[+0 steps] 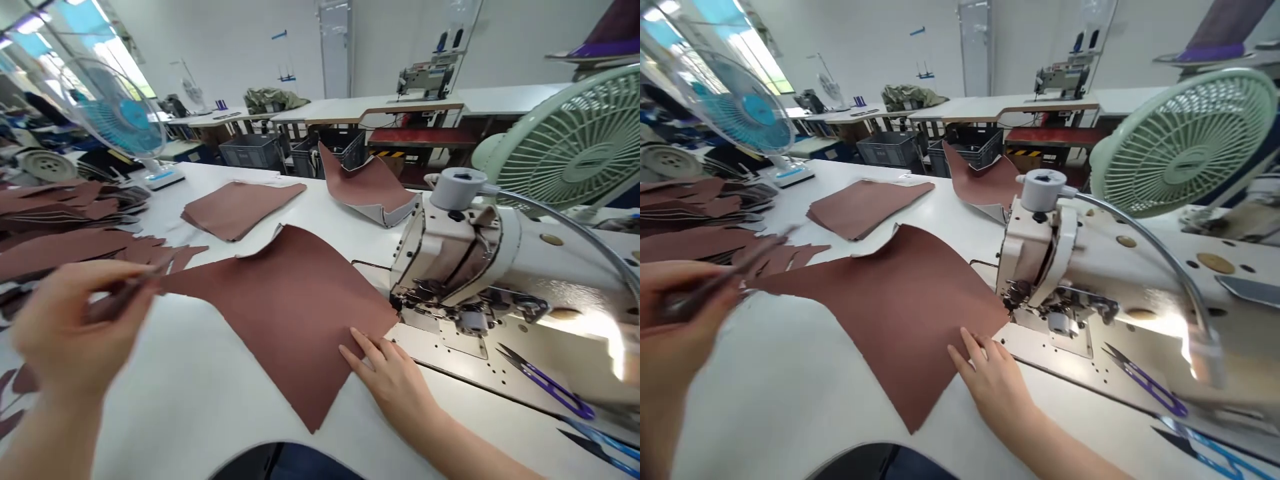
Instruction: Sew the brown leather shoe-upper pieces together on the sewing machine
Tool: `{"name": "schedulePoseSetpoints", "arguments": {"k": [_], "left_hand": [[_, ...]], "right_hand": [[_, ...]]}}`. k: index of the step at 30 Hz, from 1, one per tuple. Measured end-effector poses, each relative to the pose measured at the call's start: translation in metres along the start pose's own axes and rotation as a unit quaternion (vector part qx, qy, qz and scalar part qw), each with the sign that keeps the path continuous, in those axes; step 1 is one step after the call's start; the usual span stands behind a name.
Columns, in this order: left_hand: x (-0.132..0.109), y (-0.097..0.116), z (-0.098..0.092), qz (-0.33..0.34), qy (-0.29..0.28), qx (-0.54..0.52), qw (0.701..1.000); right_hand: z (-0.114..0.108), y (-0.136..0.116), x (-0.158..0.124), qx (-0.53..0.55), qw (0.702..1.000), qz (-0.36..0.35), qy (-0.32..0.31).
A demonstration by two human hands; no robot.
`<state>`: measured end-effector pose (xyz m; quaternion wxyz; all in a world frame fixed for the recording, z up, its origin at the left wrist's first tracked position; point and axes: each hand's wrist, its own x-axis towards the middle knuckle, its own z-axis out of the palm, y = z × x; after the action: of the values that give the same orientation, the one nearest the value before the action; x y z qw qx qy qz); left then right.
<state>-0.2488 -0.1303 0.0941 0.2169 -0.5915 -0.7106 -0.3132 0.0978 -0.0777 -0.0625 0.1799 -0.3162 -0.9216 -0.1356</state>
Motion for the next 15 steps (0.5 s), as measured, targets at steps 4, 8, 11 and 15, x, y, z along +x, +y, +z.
{"name": "schedulePoseSetpoints", "arguments": {"k": [4,8,11,15], "left_hand": [[0.005,0.119,0.068,0.386,-0.09,-0.057,0.916],[-0.015,0.177,0.139,0.517,-0.344,-0.099,0.778],[-0.031,0.182,0.159,0.468,-0.415,-0.152,0.766],[-0.04,0.174,0.161,0.391,-0.41,-0.236,0.789]], "right_hand": [[0.004,0.007,-0.002,0.045,0.999,-0.021,0.009],[0.004,0.019,-0.01,0.136,0.988,-0.03,0.063],[0.003,0.024,-0.018,0.185,0.979,-0.024,0.083],[0.003,0.024,-0.024,0.2,0.974,-0.017,0.107]]}}
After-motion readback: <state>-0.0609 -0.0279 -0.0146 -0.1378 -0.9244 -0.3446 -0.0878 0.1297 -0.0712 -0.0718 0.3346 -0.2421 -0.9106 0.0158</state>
